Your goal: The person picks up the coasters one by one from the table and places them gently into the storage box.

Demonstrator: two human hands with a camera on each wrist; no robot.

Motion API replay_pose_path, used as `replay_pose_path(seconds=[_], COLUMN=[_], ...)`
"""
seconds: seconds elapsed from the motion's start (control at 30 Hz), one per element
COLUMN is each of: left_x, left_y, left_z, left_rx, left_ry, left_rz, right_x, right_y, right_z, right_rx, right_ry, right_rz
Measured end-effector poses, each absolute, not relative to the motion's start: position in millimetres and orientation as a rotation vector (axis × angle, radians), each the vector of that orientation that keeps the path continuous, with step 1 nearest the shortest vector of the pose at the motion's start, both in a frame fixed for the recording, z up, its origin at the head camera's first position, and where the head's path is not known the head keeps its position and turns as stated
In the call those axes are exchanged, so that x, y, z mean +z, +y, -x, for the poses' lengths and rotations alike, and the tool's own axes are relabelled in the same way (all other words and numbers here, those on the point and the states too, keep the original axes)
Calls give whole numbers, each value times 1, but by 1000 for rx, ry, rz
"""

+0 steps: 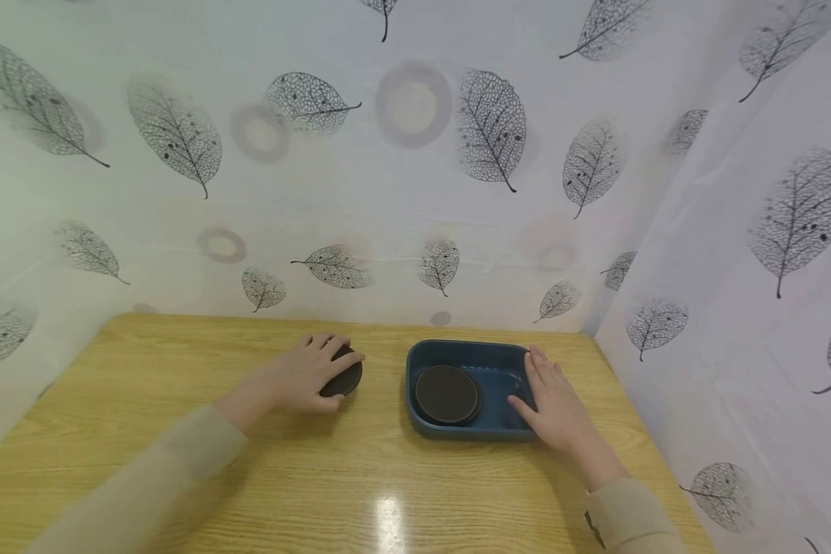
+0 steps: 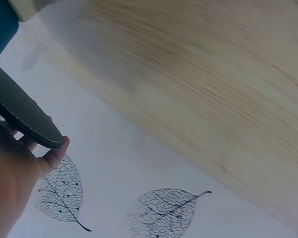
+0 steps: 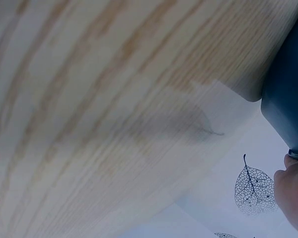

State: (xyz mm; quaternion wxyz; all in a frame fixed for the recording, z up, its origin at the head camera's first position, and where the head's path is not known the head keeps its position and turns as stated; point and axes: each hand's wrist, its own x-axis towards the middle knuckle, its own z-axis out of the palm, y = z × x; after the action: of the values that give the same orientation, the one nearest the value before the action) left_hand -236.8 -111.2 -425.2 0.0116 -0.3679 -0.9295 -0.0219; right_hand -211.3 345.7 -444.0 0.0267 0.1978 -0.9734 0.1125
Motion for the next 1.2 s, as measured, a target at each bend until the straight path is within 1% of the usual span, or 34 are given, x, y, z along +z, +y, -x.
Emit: replay_pose_path(seconds=[0.53, 0.7, 1.2], left_x=[-409, -406, -408], left_y=[-54, -38, 16], left_z=[244, 245, 244], left_rx=[-13, 84, 250], left_ry=[-2831, -2806, -2737], left_rz=[1251, 1272, 1343], right_x=[-443, -443, -448], right_y=[346, 346, 349], right_z=[212, 212, 214], right_rx=[358, 354, 342], right_ry=[-3015, -3015, -2982], right_rz=[-603, -604, -625])
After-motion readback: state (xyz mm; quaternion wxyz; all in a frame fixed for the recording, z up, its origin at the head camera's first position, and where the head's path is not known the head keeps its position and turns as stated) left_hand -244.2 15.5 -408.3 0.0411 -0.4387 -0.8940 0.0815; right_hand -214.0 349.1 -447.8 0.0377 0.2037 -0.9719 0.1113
